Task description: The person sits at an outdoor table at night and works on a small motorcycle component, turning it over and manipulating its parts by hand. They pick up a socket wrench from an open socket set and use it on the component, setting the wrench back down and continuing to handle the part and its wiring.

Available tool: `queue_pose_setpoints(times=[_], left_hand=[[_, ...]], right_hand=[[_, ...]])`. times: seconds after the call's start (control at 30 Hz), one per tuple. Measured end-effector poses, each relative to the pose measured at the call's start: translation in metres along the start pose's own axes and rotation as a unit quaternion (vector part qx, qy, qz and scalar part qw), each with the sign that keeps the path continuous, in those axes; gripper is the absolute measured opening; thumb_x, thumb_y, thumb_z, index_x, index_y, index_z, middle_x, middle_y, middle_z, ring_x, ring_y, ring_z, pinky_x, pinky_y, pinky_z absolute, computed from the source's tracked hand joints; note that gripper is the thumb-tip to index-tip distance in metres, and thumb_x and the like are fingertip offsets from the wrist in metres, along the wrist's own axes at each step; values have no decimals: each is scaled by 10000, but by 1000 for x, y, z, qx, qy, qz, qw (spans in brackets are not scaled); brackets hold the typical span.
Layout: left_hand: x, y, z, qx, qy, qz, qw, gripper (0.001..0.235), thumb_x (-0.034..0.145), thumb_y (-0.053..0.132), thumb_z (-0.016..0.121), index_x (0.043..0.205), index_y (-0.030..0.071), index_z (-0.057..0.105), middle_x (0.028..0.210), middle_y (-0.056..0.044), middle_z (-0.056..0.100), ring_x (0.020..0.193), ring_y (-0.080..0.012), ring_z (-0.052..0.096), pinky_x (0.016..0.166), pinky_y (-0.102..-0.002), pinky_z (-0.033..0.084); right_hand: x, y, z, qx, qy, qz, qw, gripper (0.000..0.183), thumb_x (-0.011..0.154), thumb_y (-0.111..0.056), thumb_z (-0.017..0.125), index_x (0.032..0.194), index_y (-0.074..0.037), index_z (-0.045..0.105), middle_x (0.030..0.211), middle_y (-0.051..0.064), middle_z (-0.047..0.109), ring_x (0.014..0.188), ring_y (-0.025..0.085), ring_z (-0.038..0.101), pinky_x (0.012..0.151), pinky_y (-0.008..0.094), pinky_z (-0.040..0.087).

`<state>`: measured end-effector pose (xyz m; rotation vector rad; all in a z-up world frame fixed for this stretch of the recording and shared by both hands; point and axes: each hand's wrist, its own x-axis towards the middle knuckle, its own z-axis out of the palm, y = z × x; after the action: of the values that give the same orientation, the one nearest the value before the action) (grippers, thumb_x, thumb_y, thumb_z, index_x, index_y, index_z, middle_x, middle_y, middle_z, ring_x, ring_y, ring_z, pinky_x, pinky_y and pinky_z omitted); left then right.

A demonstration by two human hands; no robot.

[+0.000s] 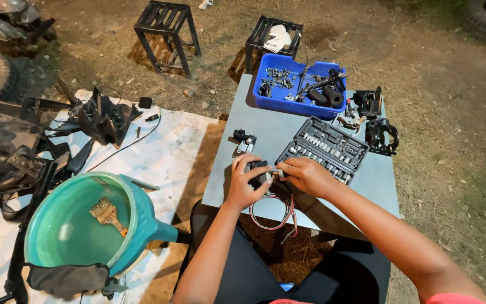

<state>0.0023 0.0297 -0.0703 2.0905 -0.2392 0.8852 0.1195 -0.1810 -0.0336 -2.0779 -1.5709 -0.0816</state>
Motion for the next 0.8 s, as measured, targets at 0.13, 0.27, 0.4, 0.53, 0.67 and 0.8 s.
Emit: queue_pose_setpoints(times=[0.13,0.27,0.4,0.53,0.67,0.8], left_hand=[[-2,-4,4,12,-9,-20,1000,288,750,229,871,1030,209,809,1178,-53,651,1212,-325,545,1083,-462,443],[-5,-9,8,19,8,-10,1000,215,773,206,866,981,205,808,1169,-37,669,1230,-329,540,1075,-450,462],[-6,-7,5,47,3,10,999,175,787,190,856,956,204,812,1163,-41,670,1241,-342,527,1068,-455,465],[-2,0,-2,56,-14,-14,998,156,781,196,851,931,208,808,1110,-43,660,1247,-345,526,997,-421,496],[-3,0,-6,27,-20,-43,999,131,794,193,845,919,187,805,1085,-42,649,1152,-296,550,948,-411,508],[-6,-2,-5,2,17,-68,998,114,804,174,845,913,165,810,1067,-34,649,1102,-276,557,923,-401,491]], right_hand=[[-6,0,7,-4,11,-1,1000,441,809,-131,795,1232,-73,682,988,98,700,865,330,680,746,425,543],[-7,-3,7,-9,25,-3,1000,461,787,-117,810,1227,-66,686,1039,111,708,877,335,683,758,420,550],[-9,-8,7,0,23,9,1000,466,775,-69,808,1228,-75,698,1029,95,712,878,323,682,766,410,555],[-3,-15,2,1,24,-8,1000,476,757,-55,807,1220,-81,701,1030,85,703,896,319,679,779,412,553],[5,-27,-2,-50,35,-48,997,463,737,-70,803,1185,-77,690,1047,68,692,924,328,658,797,427,544],[-1,-30,19,1,62,68,996,441,817,-18,750,1249,-91,700,1153,116,687,984,301,666,807,369,553]])
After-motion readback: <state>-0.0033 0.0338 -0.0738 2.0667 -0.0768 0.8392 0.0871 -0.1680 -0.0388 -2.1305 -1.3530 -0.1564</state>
